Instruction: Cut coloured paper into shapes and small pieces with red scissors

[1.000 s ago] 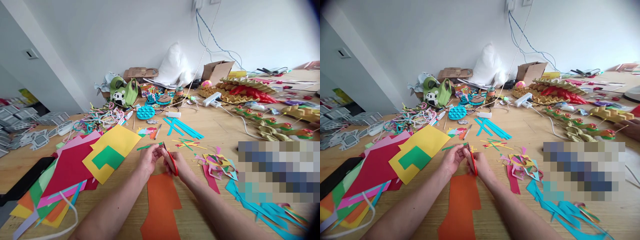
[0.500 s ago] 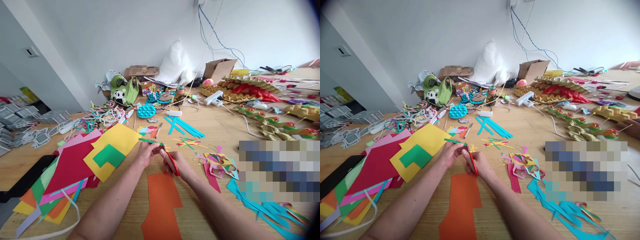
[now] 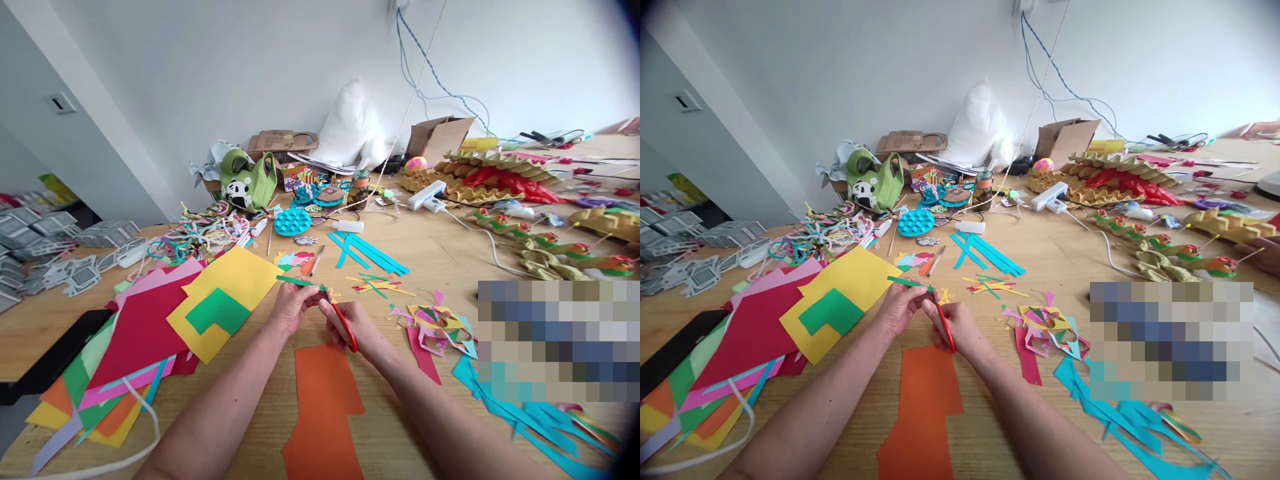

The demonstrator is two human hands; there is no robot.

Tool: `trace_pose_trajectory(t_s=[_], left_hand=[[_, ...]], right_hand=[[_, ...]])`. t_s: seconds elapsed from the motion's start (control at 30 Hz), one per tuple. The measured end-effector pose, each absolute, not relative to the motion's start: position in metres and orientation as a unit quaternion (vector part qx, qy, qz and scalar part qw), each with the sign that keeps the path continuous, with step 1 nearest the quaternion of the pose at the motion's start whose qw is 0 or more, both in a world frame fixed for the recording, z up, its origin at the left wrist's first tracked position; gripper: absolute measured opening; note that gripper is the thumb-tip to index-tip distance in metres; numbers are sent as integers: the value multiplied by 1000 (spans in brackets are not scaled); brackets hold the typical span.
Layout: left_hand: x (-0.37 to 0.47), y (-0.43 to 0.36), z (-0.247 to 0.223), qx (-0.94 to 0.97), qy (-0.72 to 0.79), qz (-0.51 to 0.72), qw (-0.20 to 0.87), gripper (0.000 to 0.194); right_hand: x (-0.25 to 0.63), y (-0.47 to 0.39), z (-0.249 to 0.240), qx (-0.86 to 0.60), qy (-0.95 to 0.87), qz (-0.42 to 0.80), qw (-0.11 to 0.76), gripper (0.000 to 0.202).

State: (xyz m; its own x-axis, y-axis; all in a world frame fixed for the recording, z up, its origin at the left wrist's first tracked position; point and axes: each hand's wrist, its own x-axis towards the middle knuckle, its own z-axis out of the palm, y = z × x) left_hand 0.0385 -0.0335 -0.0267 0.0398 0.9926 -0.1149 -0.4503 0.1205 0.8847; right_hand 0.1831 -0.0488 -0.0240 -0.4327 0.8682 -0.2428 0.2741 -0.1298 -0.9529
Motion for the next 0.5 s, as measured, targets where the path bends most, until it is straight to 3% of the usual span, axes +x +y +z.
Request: trace_pose_trajectory(t_s=[0.5], left_hand=[[38, -33, -29, 330, 398, 574, 634, 18]], right_hand=[[182, -47, -28, -475, -607, 583, 256, 58]])
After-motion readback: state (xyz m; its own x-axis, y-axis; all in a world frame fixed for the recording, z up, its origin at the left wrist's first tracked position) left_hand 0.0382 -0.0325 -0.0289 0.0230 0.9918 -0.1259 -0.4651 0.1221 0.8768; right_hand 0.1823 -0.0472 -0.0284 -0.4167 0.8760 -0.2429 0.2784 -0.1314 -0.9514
